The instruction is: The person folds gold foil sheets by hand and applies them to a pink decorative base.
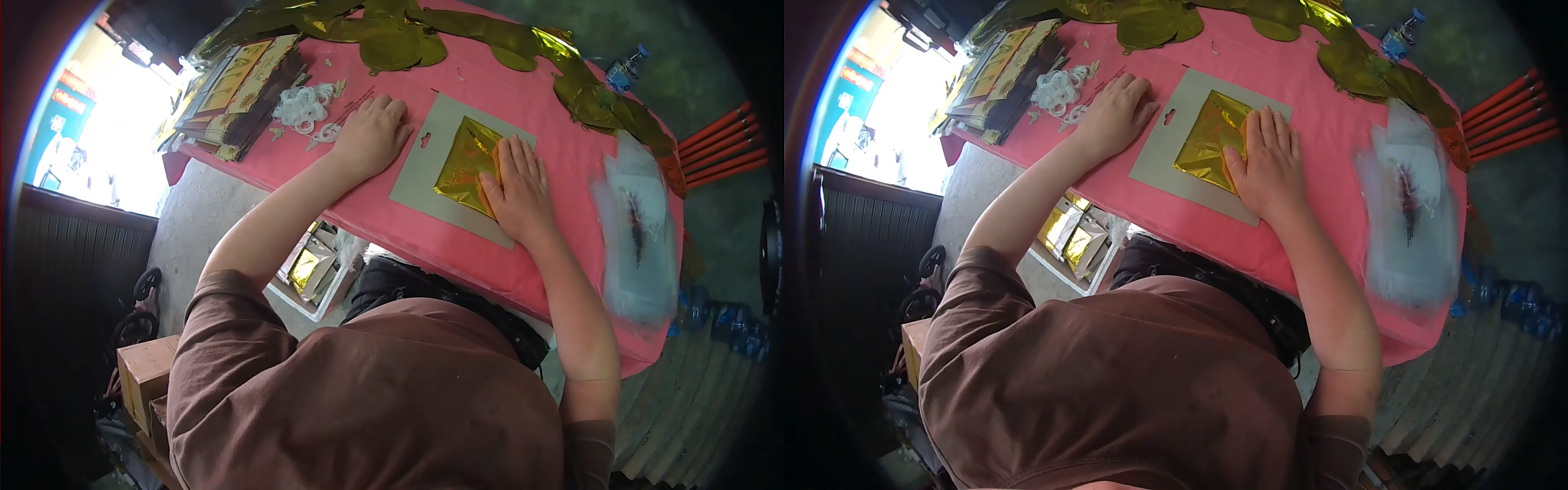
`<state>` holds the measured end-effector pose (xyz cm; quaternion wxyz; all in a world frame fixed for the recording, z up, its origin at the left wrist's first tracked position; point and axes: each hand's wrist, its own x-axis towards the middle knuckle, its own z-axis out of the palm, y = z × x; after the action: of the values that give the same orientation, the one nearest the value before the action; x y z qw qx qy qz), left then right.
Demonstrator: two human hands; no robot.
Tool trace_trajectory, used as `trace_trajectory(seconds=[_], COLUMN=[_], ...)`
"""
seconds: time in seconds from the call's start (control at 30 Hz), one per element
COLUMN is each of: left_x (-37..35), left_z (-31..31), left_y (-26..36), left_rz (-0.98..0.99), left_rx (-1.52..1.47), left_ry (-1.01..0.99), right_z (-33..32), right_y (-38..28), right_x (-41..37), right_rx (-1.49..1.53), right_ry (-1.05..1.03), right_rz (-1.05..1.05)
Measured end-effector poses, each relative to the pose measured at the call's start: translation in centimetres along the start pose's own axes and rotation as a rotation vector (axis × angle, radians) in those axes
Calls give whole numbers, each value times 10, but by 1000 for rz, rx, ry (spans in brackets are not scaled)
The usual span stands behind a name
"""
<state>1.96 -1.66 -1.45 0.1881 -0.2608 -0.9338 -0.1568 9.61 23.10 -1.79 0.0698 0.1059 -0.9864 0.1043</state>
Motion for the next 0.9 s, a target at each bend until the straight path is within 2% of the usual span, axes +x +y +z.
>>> trace_trajectory(seconds=[0.1,0.2,0.53,0.7,0.9], left_x=[3,5,9,15,17], left_z=[-9,-11,-3,-12,-20], left_y=[5,12,4,3,2], left_rz=[-11,-42,-67,-264,-224], left_rx=[-81,-8,-93,-311,-337], left_ry=[-74,-93,-24,-190,-233], right_z=[-1,-2,-3,-1,-1], right_y=[0,-1,-2,-1,0], right_x=[0,0,0,0,0], right_rx=[3,0,11,15,12], right_ry=[-7,-15,-18,-8,-5], right_rz=[4,5,10,6,5])
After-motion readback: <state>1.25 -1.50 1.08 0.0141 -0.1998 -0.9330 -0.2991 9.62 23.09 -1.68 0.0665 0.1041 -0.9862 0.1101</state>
